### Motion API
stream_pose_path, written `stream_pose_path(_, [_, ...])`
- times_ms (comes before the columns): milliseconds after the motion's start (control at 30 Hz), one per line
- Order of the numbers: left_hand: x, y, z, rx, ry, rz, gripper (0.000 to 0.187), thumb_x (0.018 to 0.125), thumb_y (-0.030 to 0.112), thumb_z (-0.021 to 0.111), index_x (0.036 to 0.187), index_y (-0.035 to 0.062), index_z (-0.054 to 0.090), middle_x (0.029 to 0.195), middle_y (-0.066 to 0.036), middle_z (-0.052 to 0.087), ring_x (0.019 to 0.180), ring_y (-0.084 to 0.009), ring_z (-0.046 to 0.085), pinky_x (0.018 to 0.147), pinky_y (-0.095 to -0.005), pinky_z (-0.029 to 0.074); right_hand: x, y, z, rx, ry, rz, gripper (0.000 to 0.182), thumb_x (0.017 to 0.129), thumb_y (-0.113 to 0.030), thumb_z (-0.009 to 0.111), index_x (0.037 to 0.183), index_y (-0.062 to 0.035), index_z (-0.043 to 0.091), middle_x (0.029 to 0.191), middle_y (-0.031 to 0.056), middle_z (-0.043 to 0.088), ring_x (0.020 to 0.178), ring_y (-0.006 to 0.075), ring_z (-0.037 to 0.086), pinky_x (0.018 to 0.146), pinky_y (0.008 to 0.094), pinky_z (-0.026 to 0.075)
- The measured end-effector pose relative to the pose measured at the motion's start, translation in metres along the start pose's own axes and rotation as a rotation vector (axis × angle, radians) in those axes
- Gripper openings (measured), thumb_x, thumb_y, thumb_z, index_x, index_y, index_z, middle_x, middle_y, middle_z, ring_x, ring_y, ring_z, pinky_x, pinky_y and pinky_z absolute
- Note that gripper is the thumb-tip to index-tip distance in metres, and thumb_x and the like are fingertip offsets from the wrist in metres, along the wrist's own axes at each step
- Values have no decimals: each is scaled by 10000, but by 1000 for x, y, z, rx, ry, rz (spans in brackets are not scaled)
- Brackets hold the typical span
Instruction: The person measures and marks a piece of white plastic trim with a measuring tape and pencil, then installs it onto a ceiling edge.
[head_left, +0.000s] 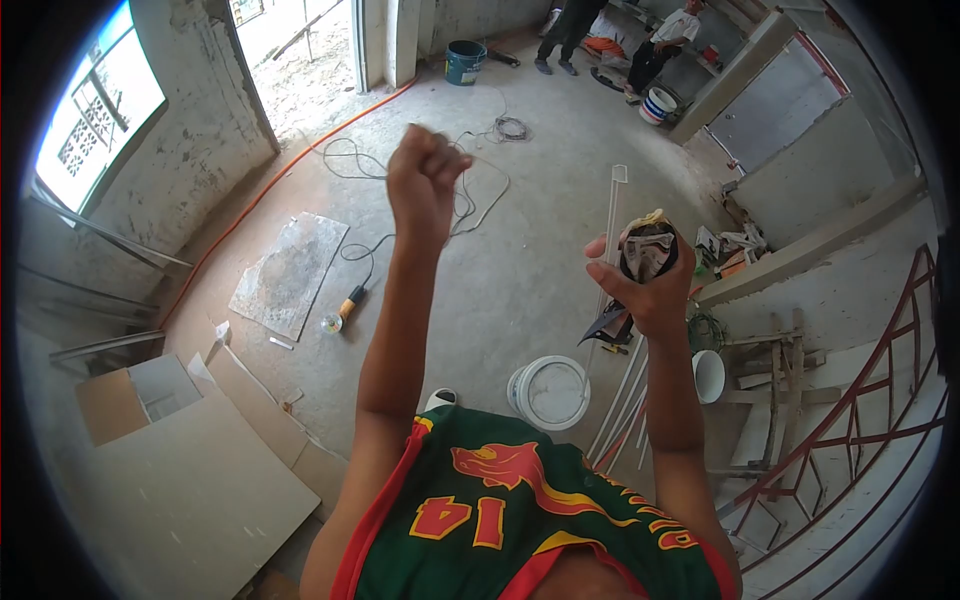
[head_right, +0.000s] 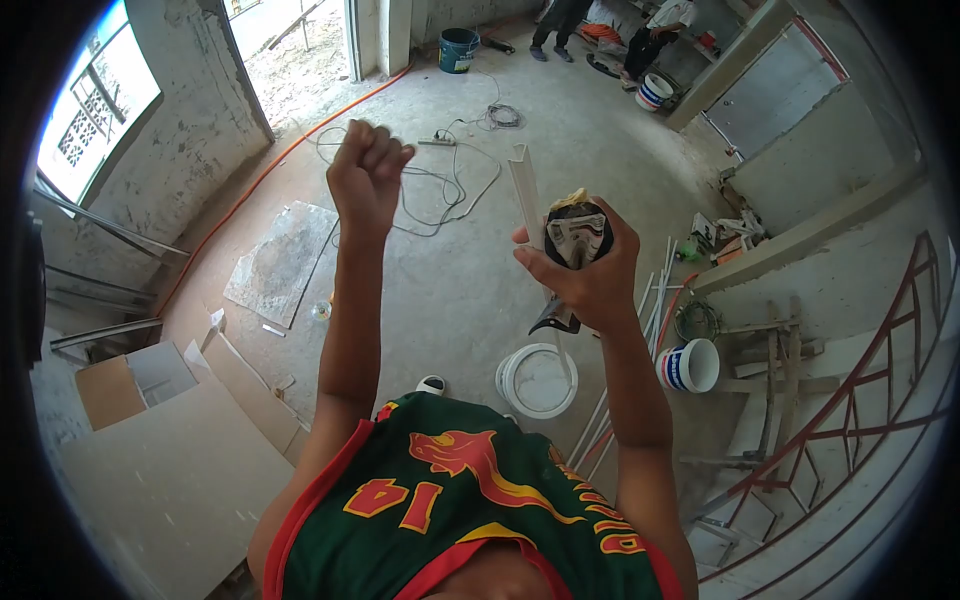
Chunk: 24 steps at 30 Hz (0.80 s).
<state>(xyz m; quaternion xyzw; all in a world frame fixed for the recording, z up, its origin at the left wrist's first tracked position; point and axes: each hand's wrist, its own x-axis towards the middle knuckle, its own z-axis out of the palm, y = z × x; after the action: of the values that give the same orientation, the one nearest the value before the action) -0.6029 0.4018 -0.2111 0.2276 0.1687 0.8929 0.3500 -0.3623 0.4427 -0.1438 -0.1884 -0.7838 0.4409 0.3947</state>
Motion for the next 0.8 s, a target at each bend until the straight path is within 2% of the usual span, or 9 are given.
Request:
stream_pose_path(33, [3, -3, -24, 52, -21, 50, 260, 955, 275, 412, 741, 129, 420, 601, 41, 308, 550, -83, 323, 674, -306, 393, -1, -1, -2, -8, -6, 11, 246, 654, -15, 735, 832, -7, 565, 755, 98, 674, 607, 105, 629, 578, 221, 507])
stream_pose_path(100, [-4, -1, -20, 270, 28, 118, 274, 940, 323, 458, 818, 83, 509, 667, 11, 456, 626, -84, 451, 712, -300, 428, 0, -3, -4, -10, -12, 34, 258, 652, -16, 737, 832, -12, 552, 754, 104, 671, 615, 105, 628, 580, 222, 503])
stream_pose_path(167, [-25, -8, 13, 563, -18, 240, 377, 916, 372, 498, 988, 9, 568, 844, -55, 578, 797, -129, 565, 802, -308, 456, 0, -3, -3, 1, -17, 67, 273, 651, -22, 742, 835, -18, 541, 757, 109, 669, 635, 109, 630, 586, 224, 500])
stream_pose_path(200, [-32, -3, 16, 601, -198, 163, 495, 896, 397, 519, 1137, -36, 533, 1002, -105, 598, 954, -190, 584, 895, -337, 442, -1, -2, -3, -15, -14, 69, 279, 650, -24, 745, 837, -18, 538, 761, 111, 668, 645, 112, 630, 589, 226, 500])
stream_pose_path(267, [-41, -6, 33, 589, -458, 169, 489, 883, 378, 545, 1141, -38, 548, 1035, -134, 604, 995, -211, 581, 878, -347, 456, -1, -1, -2, -47, -9, 65, 290, 648, -27, 750, 840, -17, 533, 769, 116, 667, 665, 120, 632, 596, 229, 500])
stream_pose_path(367, [-46, -6, 61, 543, -597, 186, 464, 861, 362, 587, 1098, -37, 589, 1017, -146, 614, 951, -192, 586, 852, -331, 463, 0, -2, -1, -20, -1, 107, 290, 650, -19, 746, 850, -8, 536, 777, 122, 665, 678, 135, 633, 609, 237, 506])
stream_pose_path(467, [-45, -7, 73, 554, -624, 194, 354, 831, 278, 645, 1038, -9, 635, 975, -130, 632, 913, -167, 590, 814, -311, 470, 2, -4, 3, 10, 10, 62, 300, 644, -8, 743, 864, 1, 539, 779, 125, 665, 679, 139, 634, 611, 245, 511])
stream_pose_path(667, [-41, -15, 78, 647, -583, 285, 199, 789, 147, 681, 957, 40, 683, 874, -80, 658, 803, -143, 610, 711, -273, 491, 1, -4, 0, 0, 21, 79, 302, 636, -13, 745, 859, 5, 544, 769, 119, 667, 661, 129, 633, 591, 238, 510])
stream_pose_path(800, [-39, -19, 81, 617, -565, 312, 139, 787, 96, 670, 904, 21, 676, 854, -89, 655, 772, -148, 612, 684, -262, 487, 0, -4, -3, -1, 0, 77, 295, 637, -17, 746, 853, 0, 545, 762, 116, 666, 650, 117, 629, 583, 233, 506])
